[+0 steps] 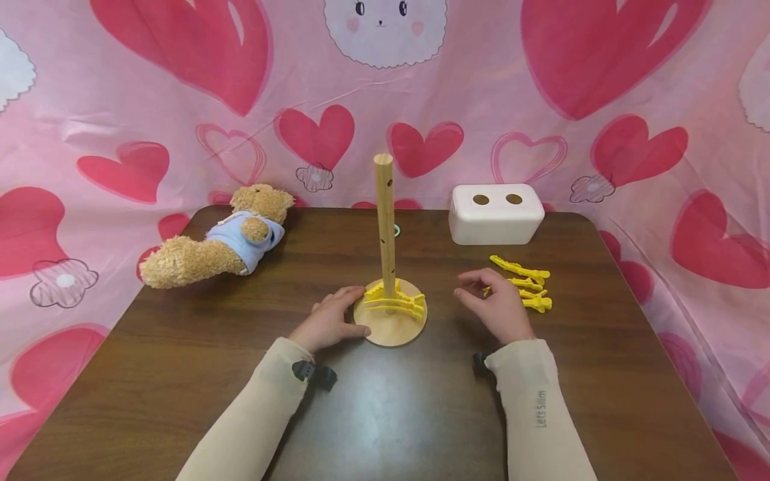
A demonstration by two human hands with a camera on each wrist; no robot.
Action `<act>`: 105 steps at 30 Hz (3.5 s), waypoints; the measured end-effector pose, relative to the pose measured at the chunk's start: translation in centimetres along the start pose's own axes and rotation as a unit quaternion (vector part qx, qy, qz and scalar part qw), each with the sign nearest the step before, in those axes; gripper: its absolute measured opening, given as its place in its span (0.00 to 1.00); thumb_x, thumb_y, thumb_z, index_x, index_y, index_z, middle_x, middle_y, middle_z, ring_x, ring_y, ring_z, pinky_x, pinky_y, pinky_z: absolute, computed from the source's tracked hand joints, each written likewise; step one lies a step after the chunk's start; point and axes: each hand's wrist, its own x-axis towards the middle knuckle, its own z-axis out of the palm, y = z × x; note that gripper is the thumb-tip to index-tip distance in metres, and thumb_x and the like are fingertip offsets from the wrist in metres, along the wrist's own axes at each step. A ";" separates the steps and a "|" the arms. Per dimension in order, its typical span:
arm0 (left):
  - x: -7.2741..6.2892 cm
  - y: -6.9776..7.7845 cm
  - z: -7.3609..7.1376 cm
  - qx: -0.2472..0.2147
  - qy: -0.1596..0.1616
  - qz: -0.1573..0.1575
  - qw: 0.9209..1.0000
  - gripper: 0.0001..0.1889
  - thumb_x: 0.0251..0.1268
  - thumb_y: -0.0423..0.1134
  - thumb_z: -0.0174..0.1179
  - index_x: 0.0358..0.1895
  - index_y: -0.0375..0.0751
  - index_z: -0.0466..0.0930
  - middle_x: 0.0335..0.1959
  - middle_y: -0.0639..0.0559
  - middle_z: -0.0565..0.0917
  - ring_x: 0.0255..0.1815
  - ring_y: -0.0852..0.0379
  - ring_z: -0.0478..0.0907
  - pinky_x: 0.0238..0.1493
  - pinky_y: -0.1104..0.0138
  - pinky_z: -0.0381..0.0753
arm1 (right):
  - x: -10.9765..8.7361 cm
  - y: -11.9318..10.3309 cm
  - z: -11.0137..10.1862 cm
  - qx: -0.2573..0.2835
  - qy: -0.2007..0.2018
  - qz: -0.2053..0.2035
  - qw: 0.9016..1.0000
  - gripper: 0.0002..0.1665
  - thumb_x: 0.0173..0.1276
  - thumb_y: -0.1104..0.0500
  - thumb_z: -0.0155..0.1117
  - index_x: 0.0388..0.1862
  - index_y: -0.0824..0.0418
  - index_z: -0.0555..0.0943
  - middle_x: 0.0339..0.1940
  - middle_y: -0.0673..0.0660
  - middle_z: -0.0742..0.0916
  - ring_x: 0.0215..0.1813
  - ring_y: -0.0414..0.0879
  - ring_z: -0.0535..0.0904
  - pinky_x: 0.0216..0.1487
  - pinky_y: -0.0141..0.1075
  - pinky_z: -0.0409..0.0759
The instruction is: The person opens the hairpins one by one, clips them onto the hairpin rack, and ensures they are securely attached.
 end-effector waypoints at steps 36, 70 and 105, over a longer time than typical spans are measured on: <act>0.2 0.0 -0.1 0.003 -0.002 -0.001 1.000 0.46 0.57 0.54 0.73 0.78 0.46 0.62 0.76 0.51 0.64 0.72 0.44 0.62 0.63 0.47 0.58 | -1.8 7.1 -7.7 -0.007 0.215 0.258 0.942 0.32 0.69 0.43 0.66 0.65 0.60 0.79 0.39 0.40 0.79 0.36 0.35 0.71 0.31 0.22 0.71; 0.1 -0.1 0.0 -0.001 0.001 0.002 1.000 0.45 0.57 0.53 0.73 0.78 0.47 0.63 0.76 0.51 0.65 0.72 0.44 0.63 0.63 0.46 0.58 | -3.5 10.9 -9.3 -0.031 0.121 0.264 0.956 0.42 0.65 0.31 0.64 0.60 0.63 0.80 0.34 0.35 0.79 0.45 0.49 0.72 0.39 0.34 0.69; 0.0 -0.1 0.1 0.000 0.004 0.004 1.000 0.45 0.57 0.52 0.73 0.77 0.47 0.63 0.76 0.52 0.65 0.72 0.44 0.63 0.63 0.46 0.58 | -1.8 3.7 -5.0 0.072 0.087 0.079 0.990 0.29 0.65 0.44 0.71 0.57 0.62 0.81 0.42 0.41 0.84 0.43 0.44 0.75 0.40 0.22 0.77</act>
